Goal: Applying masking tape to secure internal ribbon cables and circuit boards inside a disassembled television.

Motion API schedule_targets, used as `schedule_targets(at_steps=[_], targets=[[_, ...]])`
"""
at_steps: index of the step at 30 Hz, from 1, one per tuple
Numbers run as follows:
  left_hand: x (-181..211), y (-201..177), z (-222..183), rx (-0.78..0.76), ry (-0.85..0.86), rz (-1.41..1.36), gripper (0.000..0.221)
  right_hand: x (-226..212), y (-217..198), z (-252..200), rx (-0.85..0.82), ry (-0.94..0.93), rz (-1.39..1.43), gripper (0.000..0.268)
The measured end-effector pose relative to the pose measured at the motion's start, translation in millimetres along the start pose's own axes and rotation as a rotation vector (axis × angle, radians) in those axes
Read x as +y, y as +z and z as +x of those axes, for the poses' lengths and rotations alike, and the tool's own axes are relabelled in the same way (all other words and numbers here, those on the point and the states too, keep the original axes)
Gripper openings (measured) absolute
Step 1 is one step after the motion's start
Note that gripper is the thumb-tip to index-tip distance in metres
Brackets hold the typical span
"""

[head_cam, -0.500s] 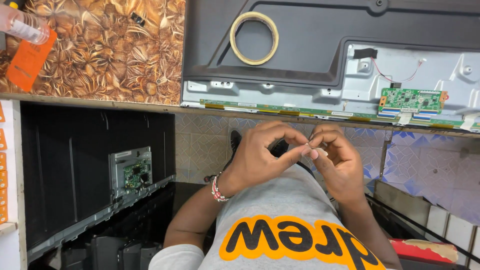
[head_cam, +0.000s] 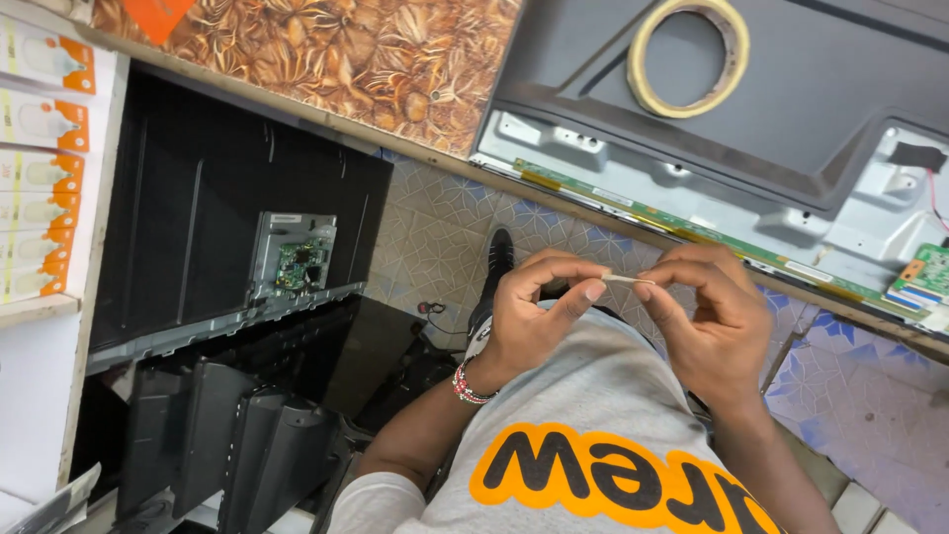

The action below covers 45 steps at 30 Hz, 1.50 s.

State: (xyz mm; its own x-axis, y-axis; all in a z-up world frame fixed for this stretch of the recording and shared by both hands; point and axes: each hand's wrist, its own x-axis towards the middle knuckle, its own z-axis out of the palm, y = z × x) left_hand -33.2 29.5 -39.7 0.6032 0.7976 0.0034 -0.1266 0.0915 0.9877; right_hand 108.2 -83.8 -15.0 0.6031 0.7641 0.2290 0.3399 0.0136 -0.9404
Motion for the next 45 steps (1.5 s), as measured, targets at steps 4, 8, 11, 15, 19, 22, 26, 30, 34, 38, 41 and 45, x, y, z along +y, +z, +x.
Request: schedule_targets(at_steps=[4, 8, 11, 15, 19, 22, 26, 30, 34, 38, 41, 45], targets=[[-6.6, -20.6, 9.6, 0.097, -0.013, -0.029, 0.03, 8.4, -10.8, 9.1, 0.026, -0.063, -0.079, 0.012], [-8.4, -51.6, 37.7, 0.259, 0.091, 0.269, 0.019, 11.5, -27.8, 26.5, 0.075, -0.131, -0.147, 0.019], [-9.8, -62.7, 50.7, 0.253, 0.115, 0.524, 0.022, 1.3, -23.3, 29.6, 0.069, -0.105, -0.308, 0.016], [-14.1, -65.9, 64.5, 0.205, 0.186, 0.662, 0.028, -14.4, 12.6, 58.9, -0.12, 0.05, -0.504, 0.005], [-10.2, -70.0, 73.4, 0.164, 0.115, 0.583, 0.032, -21.8, 64.4, 103.5, -0.325, 0.328, -0.417, 0.015], [-1.3, -75.6, 82.4, 0.147, 0.042, 0.548, 0.036, -28.7, 85.9, 125.9, -0.448, 0.539, -0.416, 0.018], [6.4, -82.9, 92.8, 0.098, -0.017, 0.594, 0.035, -28.5, 89.3, 139.1, -0.557, 0.439, -0.553, 0.022], [10.3, -86.6, 101.0, 0.074, -0.093, 0.617, 0.016, -35.8, 87.2, 145.0, -0.588, 0.354, -0.591, 0.044], [7.1, -92.9, 105.7, 0.013, -0.048, 0.644, 0.019, -28.4, 84.1, 153.0, -0.656, 0.289, -0.695, 0.024], [5.5, -94.4, 110.6, -0.026, -0.048, 0.718, 0.018, -30.9, 85.7, 156.9, -0.713, 0.232, -0.764, 0.03], [11.1, -93.8, 112.7, -0.046, -0.083, 0.758, 0.019, -33.0, 86.1, 157.8, -0.729, 0.249, -0.776, 0.028], [11.5, -93.4, 114.1, -0.068, -0.053, 0.826, 0.02, -33.2, 85.2, 157.5, -0.728, 0.241, -0.773, 0.028]])
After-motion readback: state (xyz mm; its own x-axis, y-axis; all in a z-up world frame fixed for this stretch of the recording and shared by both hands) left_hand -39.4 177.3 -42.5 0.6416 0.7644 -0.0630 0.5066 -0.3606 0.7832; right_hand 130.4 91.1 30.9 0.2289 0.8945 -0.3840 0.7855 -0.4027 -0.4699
